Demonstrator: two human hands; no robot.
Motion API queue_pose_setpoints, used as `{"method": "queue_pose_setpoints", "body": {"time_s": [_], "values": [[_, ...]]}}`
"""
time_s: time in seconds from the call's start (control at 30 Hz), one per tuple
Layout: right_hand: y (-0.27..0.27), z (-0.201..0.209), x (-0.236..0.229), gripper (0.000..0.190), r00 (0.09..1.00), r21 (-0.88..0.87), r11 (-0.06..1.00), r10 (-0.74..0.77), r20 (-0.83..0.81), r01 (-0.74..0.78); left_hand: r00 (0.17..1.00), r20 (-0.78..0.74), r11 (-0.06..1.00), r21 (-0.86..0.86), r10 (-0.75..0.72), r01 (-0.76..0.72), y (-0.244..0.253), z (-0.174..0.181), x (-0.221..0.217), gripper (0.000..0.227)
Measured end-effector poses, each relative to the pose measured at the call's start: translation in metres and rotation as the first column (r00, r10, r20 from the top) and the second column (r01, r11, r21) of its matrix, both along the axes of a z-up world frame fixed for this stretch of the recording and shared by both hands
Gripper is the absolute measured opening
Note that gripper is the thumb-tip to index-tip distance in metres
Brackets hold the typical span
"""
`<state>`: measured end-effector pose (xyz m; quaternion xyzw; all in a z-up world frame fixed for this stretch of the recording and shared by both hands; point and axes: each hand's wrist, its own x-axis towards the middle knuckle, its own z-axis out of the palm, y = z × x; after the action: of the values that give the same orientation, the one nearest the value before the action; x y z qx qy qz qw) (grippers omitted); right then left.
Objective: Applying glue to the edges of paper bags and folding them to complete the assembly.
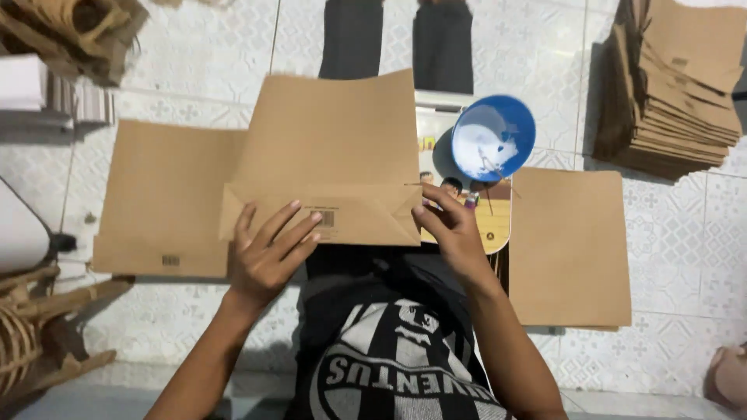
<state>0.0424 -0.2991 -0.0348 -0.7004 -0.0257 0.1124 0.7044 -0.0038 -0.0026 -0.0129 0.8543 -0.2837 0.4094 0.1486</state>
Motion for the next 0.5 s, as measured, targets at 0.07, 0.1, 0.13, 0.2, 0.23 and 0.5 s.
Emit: {"method": "queue_pose_setpoints", "body": {"time_s": [0.07,0.1,0.13,0.2,0.23,0.5], "values": [[-0.004,-0.028,-0.005,0.037,0.996,-0.025,0.998,-0.058,-0.071,0.056,0.993,-0.118,0.998,-0.061,-0.007,0.000,-0.006,-0.025,-0.004,0.010],[0.000,-0.030,-0.006,0.037,0.996,-0.029,0.998,-0.053,-0.078,0.051,0.992,-0.125,0.998,-0.064,-0.003,-0.005,-0.008,-0.033,-0.006,0.010],[0.002,-0.031,-0.007,0.037,0.996,-0.101,0.991,-0.088,-0.002,0.088,0.978,-0.206,0.998,-0.055,-0.014,0.002,-0.012,-0.041,-0.006,0.011],[0.000,-0.034,-0.008,0.036,0.991,-0.177,0.976,-0.116,0.072,0.127,0.956,-0.291,0.998,-0.054,-0.026,0.011,-0.018,-0.052,-0.005,0.014],[-0.004,-0.037,-0.008,0.038,0.971,-0.266,0.947,-0.126,0.205,0.179,0.950,-0.306,0.997,-0.065,-0.062,0.045,-0.021,-0.054,-0.004,0.016],[-0.028,-0.056,-0.013,0.033,0.851,-0.548,0.760,-0.014,0.525,0.350,0.949,-0.286,0.989,-0.022,0.134,-0.147,0.002,-0.087,-0.006,0.021]]}}
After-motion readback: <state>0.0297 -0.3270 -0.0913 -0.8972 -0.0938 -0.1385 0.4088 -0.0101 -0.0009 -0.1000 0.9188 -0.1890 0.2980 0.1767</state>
